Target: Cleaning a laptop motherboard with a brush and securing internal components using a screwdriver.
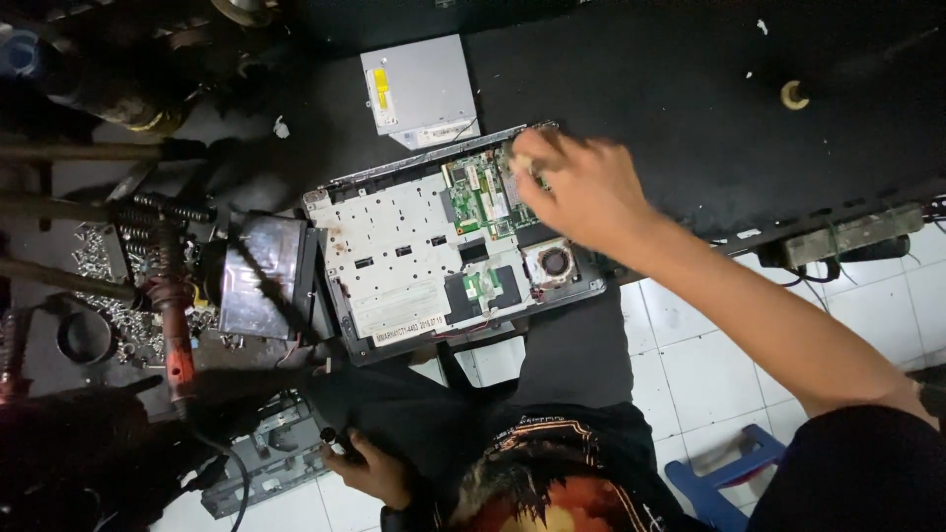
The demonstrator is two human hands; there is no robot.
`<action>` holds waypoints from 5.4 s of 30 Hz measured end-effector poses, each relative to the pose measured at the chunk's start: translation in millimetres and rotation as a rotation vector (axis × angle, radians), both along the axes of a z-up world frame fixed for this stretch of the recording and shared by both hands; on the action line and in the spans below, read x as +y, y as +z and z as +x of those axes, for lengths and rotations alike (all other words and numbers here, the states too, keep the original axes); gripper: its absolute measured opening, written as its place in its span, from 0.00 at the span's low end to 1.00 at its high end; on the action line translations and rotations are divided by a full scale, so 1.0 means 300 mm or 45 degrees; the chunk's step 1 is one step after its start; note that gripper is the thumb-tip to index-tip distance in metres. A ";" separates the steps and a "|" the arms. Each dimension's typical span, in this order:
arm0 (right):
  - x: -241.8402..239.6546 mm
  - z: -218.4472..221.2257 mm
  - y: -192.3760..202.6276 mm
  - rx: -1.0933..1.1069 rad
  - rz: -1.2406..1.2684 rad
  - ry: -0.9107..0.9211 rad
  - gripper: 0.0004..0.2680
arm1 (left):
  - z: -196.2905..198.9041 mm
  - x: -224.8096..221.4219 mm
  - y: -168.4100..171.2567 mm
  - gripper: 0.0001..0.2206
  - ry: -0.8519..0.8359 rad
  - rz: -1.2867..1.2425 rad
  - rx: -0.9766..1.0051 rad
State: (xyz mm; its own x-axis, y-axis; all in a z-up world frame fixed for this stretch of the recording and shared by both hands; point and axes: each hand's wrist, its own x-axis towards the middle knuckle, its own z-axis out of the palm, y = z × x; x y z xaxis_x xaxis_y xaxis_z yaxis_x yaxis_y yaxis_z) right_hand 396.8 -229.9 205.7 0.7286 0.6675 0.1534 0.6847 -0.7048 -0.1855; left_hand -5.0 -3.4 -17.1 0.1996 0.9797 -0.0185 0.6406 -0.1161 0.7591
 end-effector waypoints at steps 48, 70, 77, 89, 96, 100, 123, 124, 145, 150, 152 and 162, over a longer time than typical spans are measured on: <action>-0.271 -0.049 0.040 0.607 0.061 -0.367 0.04 | 0.056 -0.031 0.095 0.13 -0.014 0.016 0.051; -0.275 0.073 -0.035 0.478 -0.128 -0.564 0.16 | 0.011 0.001 0.067 0.21 -0.143 0.090 0.144; -0.211 -0.376 -0.053 0.750 0.890 -0.128 0.05 | 0.135 -0.136 0.322 0.19 -0.275 -0.531 -0.139; -0.104 -0.727 -0.018 1.733 1.112 -0.242 0.19 | 0.307 -0.248 0.509 0.06 -1.270 -1.727 -0.237; -0.099 -0.750 -0.081 1.769 1.170 -0.423 0.26 | 0.290 -0.213 0.467 0.14 -1.231 -2.034 -0.738; -0.076 -0.732 -0.070 1.578 1.422 -0.470 0.19 | 0.297 -0.195 0.520 0.09 -0.984 -1.938 -0.417; -0.079 -0.249 -0.098 0.504 1.512 -0.580 0.31 | 0.003 0.057 -0.021 0.18 -0.079 0.048 0.129; -0.075 -0.234 -0.105 0.504 1.511 -0.572 0.31 | -0.013 0.061 -0.043 0.18 -0.072 0.048 0.125; -0.031 -0.200 -0.138 0.533 1.421 -0.596 0.31 | 0.030 -0.001 0.007 0.09 -0.279 0.233 0.059; -0.030 -0.199 -0.148 0.458 1.379 -0.540 0.31 | 0.059 -0.014 0.045 0.08 -0.155 0.087 0.058; -0.041 -0.190 -0.175 0.372 1.334 -0.452 0.31 | 0.037 -0.001 -0.002 0.08 -0.190 0.145 0.021; -0.097 -0.158 -0.210 0.052 0.944 -0.080 0.30 | 0.055 -0.017 0.041 0.09 -0.201 0.158 0.009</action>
State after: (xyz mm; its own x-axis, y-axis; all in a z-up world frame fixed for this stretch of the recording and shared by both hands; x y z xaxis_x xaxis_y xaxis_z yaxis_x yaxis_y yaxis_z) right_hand 349.5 -258.9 142.6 0.7770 0.3561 0.5192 0.6294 -0.4223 -0.6523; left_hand 11.7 -8.5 -4.9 0.3509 0.9313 0.0981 0.6126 -0.3075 0.7281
